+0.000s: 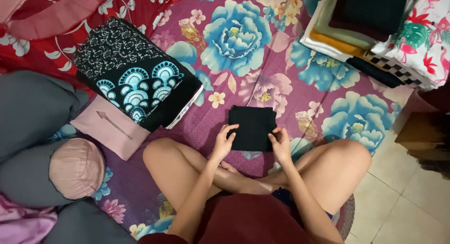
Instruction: The person sits cross-legged on a bed and folds several pieces of clothing by hand. They fold a patterned cloth, a light gray shirt, a maroon shirt, and two black shirts, placing each folded item into a growing stack on the bed.
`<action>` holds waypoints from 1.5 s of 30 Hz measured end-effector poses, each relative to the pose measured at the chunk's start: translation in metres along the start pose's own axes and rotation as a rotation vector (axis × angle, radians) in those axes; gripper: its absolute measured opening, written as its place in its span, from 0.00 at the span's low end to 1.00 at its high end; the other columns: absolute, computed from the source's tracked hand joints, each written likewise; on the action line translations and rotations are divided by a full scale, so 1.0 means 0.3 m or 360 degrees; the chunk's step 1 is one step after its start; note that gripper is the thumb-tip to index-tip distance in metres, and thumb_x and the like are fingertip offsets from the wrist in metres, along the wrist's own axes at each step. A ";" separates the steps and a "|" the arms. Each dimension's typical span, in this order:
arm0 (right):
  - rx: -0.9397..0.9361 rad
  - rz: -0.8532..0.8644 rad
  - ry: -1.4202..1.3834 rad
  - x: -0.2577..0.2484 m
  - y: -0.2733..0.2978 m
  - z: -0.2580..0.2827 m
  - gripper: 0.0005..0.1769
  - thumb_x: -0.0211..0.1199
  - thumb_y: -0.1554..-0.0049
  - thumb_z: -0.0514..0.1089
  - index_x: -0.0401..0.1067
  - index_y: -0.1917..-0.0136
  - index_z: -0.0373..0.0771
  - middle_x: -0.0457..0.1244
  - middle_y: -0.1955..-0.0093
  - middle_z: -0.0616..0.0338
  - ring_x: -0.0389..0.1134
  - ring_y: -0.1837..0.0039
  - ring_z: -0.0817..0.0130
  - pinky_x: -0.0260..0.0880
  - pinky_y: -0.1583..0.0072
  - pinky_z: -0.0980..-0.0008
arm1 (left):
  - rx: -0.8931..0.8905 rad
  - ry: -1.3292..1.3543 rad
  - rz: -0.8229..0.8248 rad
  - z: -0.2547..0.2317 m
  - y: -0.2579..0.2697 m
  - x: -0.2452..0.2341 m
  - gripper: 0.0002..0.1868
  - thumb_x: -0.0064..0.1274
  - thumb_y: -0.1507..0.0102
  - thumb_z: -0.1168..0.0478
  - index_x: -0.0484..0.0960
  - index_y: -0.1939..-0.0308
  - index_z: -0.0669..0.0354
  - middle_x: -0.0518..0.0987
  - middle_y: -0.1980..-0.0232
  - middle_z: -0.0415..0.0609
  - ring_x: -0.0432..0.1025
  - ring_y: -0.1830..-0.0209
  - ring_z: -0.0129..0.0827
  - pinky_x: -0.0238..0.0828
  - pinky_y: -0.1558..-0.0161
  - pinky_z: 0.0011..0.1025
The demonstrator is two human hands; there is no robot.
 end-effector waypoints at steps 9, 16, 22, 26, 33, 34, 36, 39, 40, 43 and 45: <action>-0.0492 0.0233 0.0831 0.098 0.029 0.200 0.25 0.57 0.38 0.32 0.74 0.30 0.51 0.58 0.49 0.52 0.66 0.42 0.51 0.66 0.37 0.56 | 0.0149 -0.0533 0.0176 -0.046 -0.011 0.051 0.31 0.43 0.32 0.70 0.66 0.24 0.49 0.65 0.29 0.64 0.63 0.31 0.66 0.63 0.34 0.56; -0.1080 -0.0317 0.1856 0.257 0.148 0.461 0.28 0.61 0.40 0.51 0.67 0.26 0.56 0.53 0.24 0.44 0.55 0.25 0.45 0.54 0.31 0.48 | 0.0745 -0.1625 -0.0055 -0.201 -0.011 0.169 0.31 0.46 0.33 0.57 0.65 0.25 0.52 0.58 0.21 0.60 0.59 0.27 0.53 0.52 0.31 0.53; -0.1337 -0.0028 0.2041 0.386 0.120 0.346 0.34 0.46 0.34 0.57 0.57 0.20 0.40 0.49 0.18 0.40 0.46 0.17 0.46 0.41 0.21 0.49 | 0.0994 -0.1884 0.0029 -0.079 -0.056 0.263 0.36 0.41 0.34 0.49 0.59 0.22 0.53 0.55 0.19 0.58 0.47 0.18 0.51 0.38 0.22 0.53; -0.1332 -0.0030 0.2078 0.382 0.084 0.267 0.37 0.39 0.34 0.62 0.54 0.19 0.41 0.47 0.17 0.39 0.45 0.16 0.45 0.42 0.20 0.49 | 0.0957 -0.1834 0.0056 -0.067 -0.067 0.253 0.40 0.40 0.36 0.46 0.56 0.21 0.52 0.52 0.19 0.63 0.45 0.18 0.59 0.36 0.23 0.56; -0.1277 0.0079 0.2125 0.410 0.037 0.205 0.37 0.38 0.35 0.61 0.52 0.19 0.41 0.47 0.17 0.39 0.44 0.16 0.44 0.41 0.20 0.48 | 0.0924 -0.1892 0.0074 0.009 -0.115 0.275 0.37 0.35 0.34 0.46 0.56 0.21 0.52 0.53 0.19 0.64 0.44 0.18 0.60 0.35 0.23 0.59; -0.1244 0.0083 0.2174 0.413 0.032 0.186 0.37 0.39 0.35 0.60 0.52 0.19 0.41 0.46 0.17 0.39 0.44 0.16 0.44 0.40 0.20 0.49 | 0.0896 -0.1888 0.0105 0.027 -0.121 0.281 0.38 0.36 0.35 0.47 0.56 0.21 0.52 0.52 0.19 0.64 0.43 0.18 0.60 0.34 0.23 0.60; -0.1205 0.0093 0.2224 0.419 0.016 0.149 0.37 0.40 0.35 0.60 0.52 0.19 0.41 0.46 0.17 0.40 0.43 0.16 0.45 0.40 0.20 0.49 | 0.0862 -0.1883 0.0142 0.053 -0.138 0.291 0.38 0.36 0.36 0.47 0.56 0.21 0.53 0.52 0.19 0.64 0.42 0.18 0.61 0.34 0.24 0.60; -0.1146 0.0110 0.2300 0.420 0.009 0.099 0.38 0.37 0.36 0.61 0.49 0.18 0.43 0.44 0.16 0.42 0.41 0.15 0.46 0.38 0.19 0.49 | 0.0835 -0.1925 0.0169 0.068 -0.138 0.303 0.40 0.36 0.37 0.47 0.54 0.21 0.52 0.49 0.18 0.64 0.41 0.18 0.60 0.32 0.24 0.61; -0.1072 0.0144 0.2384 0.424 -0.004 0.081 0.39 0.36 0.36 0.60 0.46 0.17 0.42 0.41 0.15 0.44 0.38 0.14 0.49 0.36 0.18 0.50 | 0.0725 -0.2017 0.0268 0.088 -0.152 0.310 0.39 0.34 0.35 0.47 0.53 0.21 0.52 0.48 0.18 0.63 0.39 0.18 0.59 0.32 0.23 0.59; -0.1012 0.0173 0.2466 0.431 -0.027 0.066 0.39 0.36 0.36 0.59 0.44 0.17 0.41 0.38 0.14 0.45 0.36 0.13 0.51 0.35 0.18 0.52 | 0.0624 -0.2056 0.0358 0.104 -0.173 0.316 0.37 0.31 0.34 0.47 0.53 0.21 0.54 0.47 0.18 0.63 0.39 0.18 0.59 0.31 0.23 0.59; -0.1012 0.0174 0.2462 0.432 -0.019 0.067 0.39 0.36 0.36 0.59 0.44 0.17 0.40 0.39 0.14 0.45 0.36 0.13 0.50 0.35 0.18 0.52 | 0.0631 -0.2009 0.0365 0.104 -0.165 0.318 0.36 0.31 0.34 0.48 0.54 0.22 0.55 0.47 0.18 0.64 0.39 0.18 0.59 0.32 0.24 0.60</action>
Point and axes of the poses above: each hand's wrist, its own y-axis away from the middle knuckle, its own x-axis out of the palm, z = x × y, the point moved 10 cm from there along -y, towards the middle knuckle
